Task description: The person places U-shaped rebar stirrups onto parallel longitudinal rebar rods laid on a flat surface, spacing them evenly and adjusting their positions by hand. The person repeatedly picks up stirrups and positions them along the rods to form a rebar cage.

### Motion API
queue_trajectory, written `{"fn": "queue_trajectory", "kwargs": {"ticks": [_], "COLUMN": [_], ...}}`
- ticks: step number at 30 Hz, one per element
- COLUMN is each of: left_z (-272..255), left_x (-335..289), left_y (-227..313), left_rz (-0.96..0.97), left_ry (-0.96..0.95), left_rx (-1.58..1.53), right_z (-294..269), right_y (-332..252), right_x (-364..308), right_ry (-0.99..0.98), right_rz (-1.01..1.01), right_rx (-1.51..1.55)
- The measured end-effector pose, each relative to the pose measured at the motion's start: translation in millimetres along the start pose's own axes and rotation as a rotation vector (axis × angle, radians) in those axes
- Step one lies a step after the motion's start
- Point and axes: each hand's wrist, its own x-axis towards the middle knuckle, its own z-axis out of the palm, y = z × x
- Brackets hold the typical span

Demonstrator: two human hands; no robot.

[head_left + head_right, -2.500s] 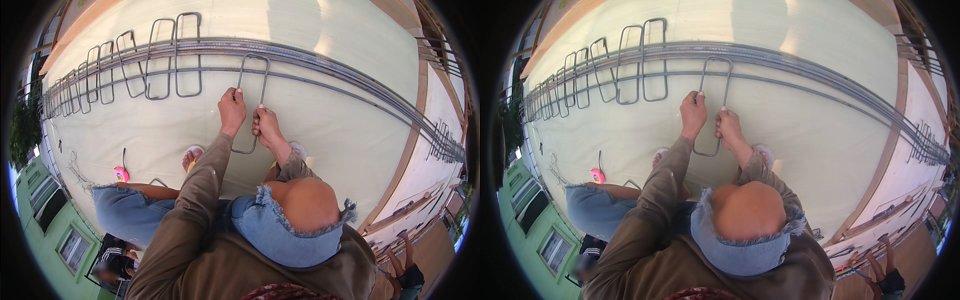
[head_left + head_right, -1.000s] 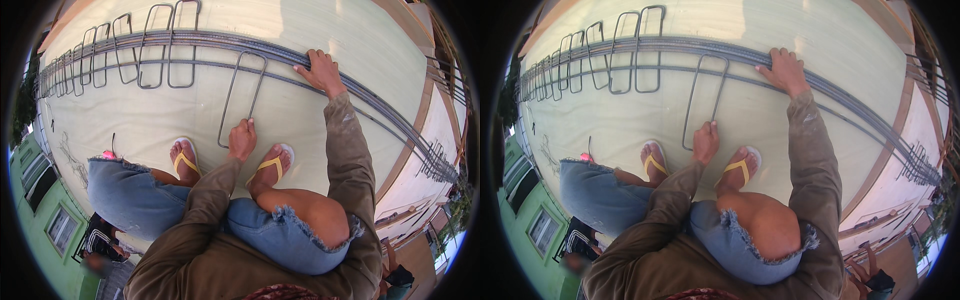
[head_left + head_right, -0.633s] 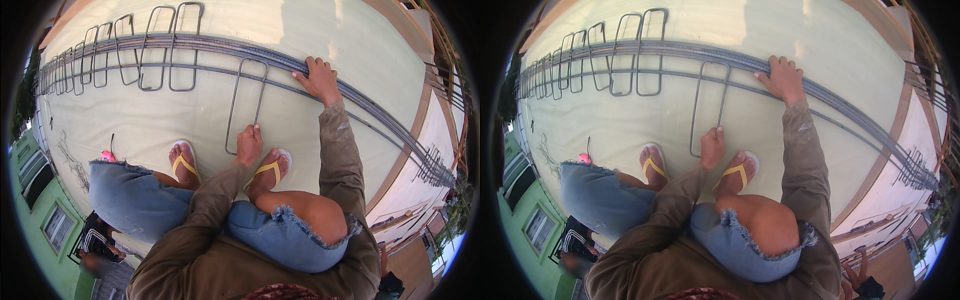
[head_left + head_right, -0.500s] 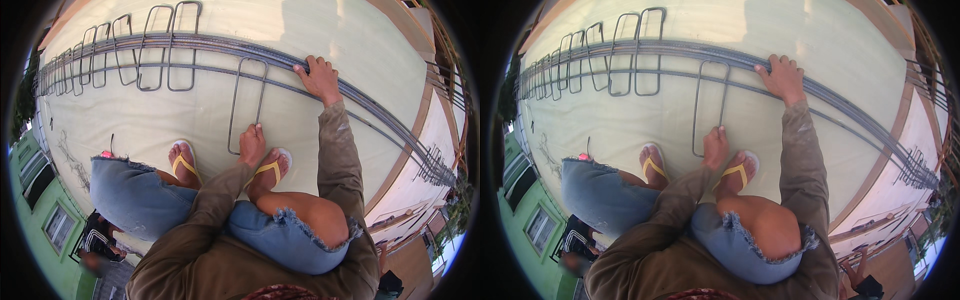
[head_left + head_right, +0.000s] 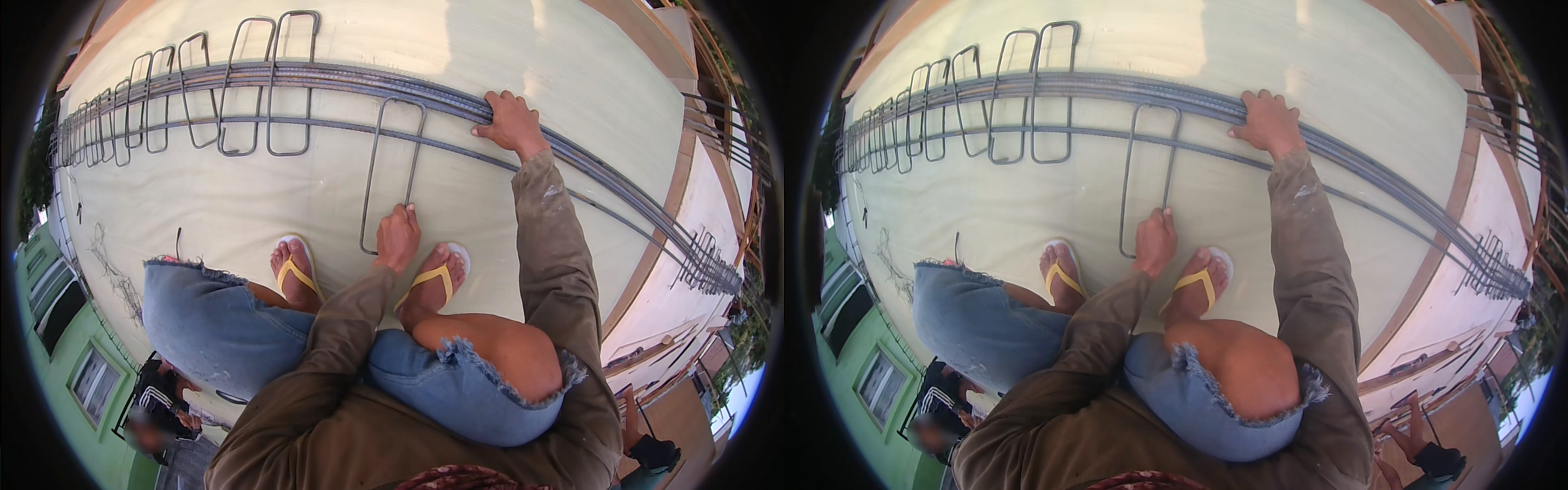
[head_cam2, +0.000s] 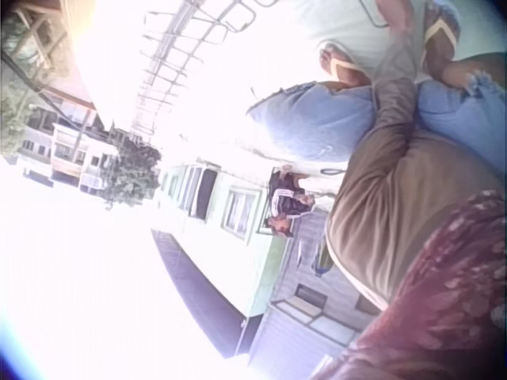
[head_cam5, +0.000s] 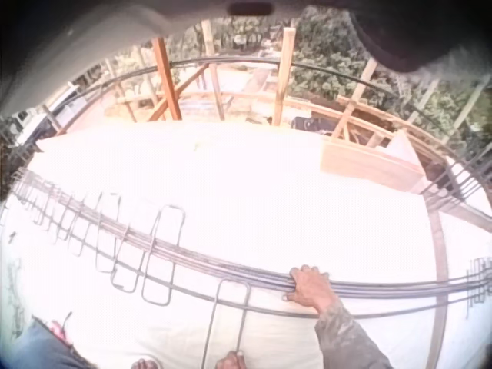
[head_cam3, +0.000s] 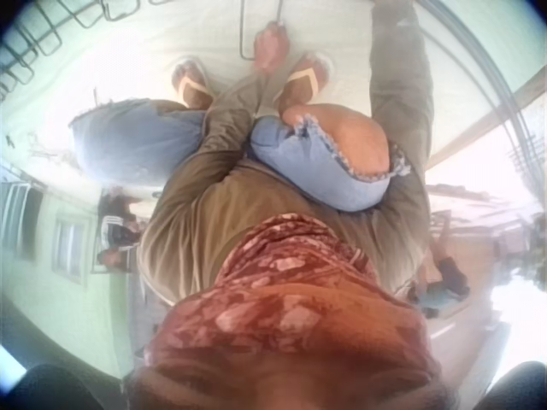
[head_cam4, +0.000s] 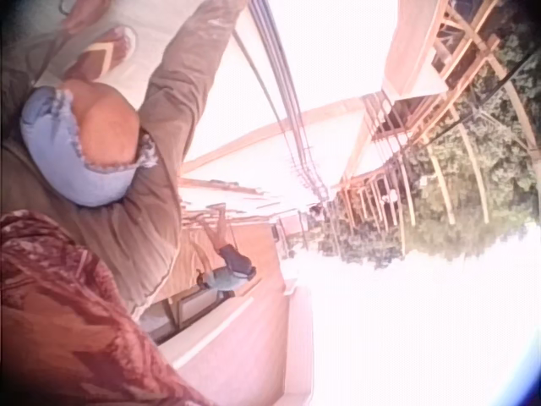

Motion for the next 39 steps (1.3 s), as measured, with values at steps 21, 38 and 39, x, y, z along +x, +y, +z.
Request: {"fn": "queue_trajectory", "kwargs": {"ticks": [21, 38, 39], "left_z": [-2.5, 4.8, 4.7], "left_x": [3.5, 6.8, 5.3], "left_y": [2.7, -1.9, -0.6], "left_rz": [0.030, 0.082, 0.073], "left_ry": [0.004, 0.106, 0.090], "left_rx": [-0.160, -0.078, -0.085], "right_z": [6.9, 0.9, 0.0], "right_y": [-8.7, -2.1, 2.2], "right_x": [-10.8, -6.6, -5.4], "right_ry": [0.086, 0.039, 0.000], "right_rz": [-0.049, -0.081, -0.096], "right_rx": [-0.108, -0.058, -0.041]}}
